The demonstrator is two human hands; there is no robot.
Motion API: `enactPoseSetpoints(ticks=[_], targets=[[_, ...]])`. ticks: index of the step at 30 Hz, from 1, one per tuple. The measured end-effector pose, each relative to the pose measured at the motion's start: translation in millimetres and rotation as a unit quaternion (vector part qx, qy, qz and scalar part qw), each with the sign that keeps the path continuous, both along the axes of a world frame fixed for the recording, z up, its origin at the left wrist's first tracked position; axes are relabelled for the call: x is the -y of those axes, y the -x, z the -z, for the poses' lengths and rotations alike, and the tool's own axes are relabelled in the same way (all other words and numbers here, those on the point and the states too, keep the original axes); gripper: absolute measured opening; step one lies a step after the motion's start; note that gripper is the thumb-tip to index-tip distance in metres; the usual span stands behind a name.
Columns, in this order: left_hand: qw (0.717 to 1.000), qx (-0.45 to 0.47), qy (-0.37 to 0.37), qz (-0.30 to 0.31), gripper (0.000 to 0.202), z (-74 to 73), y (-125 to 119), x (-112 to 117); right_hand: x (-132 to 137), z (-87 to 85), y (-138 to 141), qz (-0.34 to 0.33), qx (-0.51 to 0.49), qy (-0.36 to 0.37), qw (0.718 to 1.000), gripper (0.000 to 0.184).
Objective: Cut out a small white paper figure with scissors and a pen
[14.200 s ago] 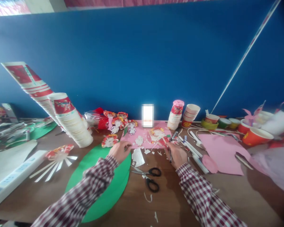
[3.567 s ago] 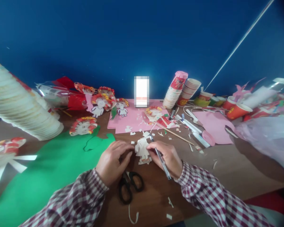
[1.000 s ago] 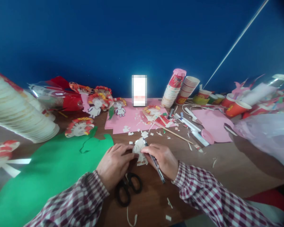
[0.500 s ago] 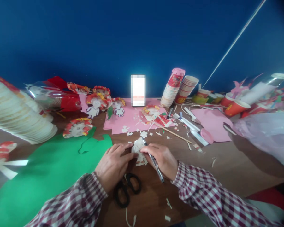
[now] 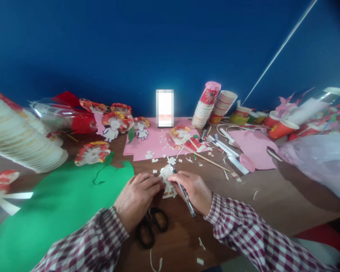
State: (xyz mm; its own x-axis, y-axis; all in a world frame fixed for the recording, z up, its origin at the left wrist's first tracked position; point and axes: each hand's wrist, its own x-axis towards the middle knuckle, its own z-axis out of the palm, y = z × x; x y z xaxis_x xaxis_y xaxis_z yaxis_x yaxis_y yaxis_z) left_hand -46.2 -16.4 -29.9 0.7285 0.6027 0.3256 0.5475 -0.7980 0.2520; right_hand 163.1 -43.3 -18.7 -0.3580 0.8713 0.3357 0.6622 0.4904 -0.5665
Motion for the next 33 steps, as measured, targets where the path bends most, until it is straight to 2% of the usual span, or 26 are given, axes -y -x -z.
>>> enactPoseSetpoints(ticks=[20, 33], targets=[[0.999, -0.042, 0.016, -0.005, 0.03, -2.2, 0.5, 1.2, -0.3, 2.4, -0.4, -0.001, 0.004, 0.01, 1.0, 0.024], [0.998, -0.058, 0.02, -0.007, 0.029, -4.7, -0.1, 2.1, -0.6, -0.7, 1.1, 0.013, 0.014, -0.015, 1.0, 0.022]])
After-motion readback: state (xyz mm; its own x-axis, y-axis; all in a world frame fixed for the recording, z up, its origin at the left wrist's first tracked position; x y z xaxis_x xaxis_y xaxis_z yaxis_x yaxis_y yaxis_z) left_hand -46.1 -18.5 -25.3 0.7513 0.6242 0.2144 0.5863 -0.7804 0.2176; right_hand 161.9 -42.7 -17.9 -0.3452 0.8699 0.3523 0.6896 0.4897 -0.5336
